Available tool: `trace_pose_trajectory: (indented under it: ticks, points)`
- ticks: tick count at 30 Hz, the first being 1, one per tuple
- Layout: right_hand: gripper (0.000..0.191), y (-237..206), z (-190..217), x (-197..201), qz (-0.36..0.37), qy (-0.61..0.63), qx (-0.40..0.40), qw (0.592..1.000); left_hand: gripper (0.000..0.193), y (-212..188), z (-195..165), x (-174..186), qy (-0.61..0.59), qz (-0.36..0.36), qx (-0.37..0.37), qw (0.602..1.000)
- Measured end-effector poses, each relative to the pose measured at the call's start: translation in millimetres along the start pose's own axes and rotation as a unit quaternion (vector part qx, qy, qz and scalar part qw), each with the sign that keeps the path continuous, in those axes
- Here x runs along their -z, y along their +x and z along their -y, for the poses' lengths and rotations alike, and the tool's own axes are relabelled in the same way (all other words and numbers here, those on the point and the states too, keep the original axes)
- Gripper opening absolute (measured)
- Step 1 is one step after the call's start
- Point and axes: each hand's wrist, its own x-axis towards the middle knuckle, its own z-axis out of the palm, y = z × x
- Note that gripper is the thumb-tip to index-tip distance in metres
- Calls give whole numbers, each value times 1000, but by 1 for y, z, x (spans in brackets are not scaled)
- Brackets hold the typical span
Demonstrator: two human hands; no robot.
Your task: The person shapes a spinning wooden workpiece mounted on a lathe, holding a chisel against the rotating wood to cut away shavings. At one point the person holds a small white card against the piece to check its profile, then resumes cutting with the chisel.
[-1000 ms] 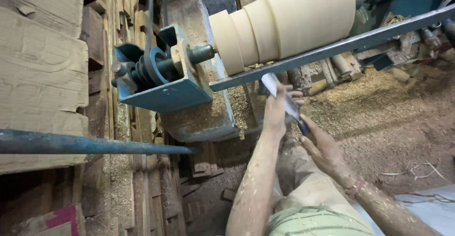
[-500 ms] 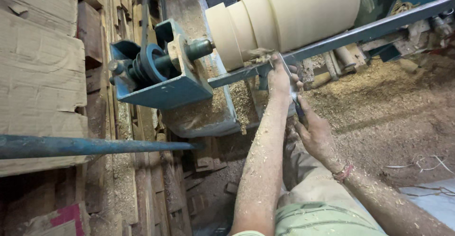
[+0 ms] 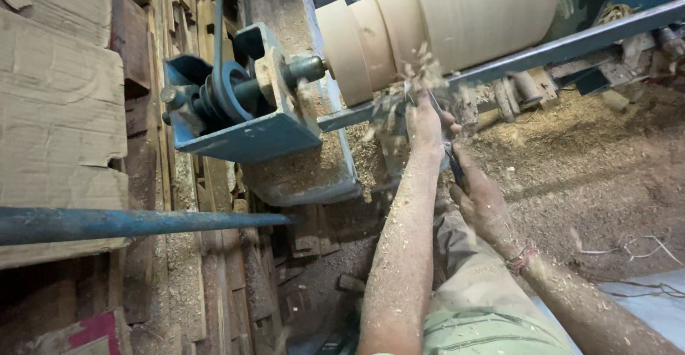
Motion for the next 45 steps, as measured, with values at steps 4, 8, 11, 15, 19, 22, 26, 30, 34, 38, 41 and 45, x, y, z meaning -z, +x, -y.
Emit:
trace_pose_trajectory:
  ticks: [4,8,11,15,19,22,26,30,34,38,41,45]
  points:
    - [82,4,1,0,-41,-23,84,995,66,-8,-7,-2,-32,-13,-11,999]
    - [82,5,1,0,17,-9,4,1000,49,0,-6,-4,-31,-32,36,998]
    - [80,5,2,0,-17,-2,79,997,61,12,5,1,-76,11,-6,997]
    - [79,8,5,1,9,-12,11,1000,58,30,26,12,-23,-20,-11,999]
    - [81,8,6,2,35,-47,-30,998,41,38,38,16,-65,-29,14,997]
    - [81,9,2,0,40,-35,-12,999,60,37,30,15,-57,-46,36,997]
    - [82,13,-5,-2,40,-24,30,998,68,25,12,12,-50,-47,42,997]
    - [86,14,-8,1,50,-46,37,997,72,16,2,8,-58,-50,23,997]
    - [84,15,-4,6,43,-75,45,995,76,14,1,8,-60,-34,13,998]
    - [84,15,-1,13,57,-54,38,996,68,13,2,9,-78,-10,-16,997]
    - [83,14,1,16,64,-32,18,997,76,13,3,7,-55,-10,11,998]
    - [80,10,2,17,49,-22,5,999,74,17,8,1,-25,-12,25,999]
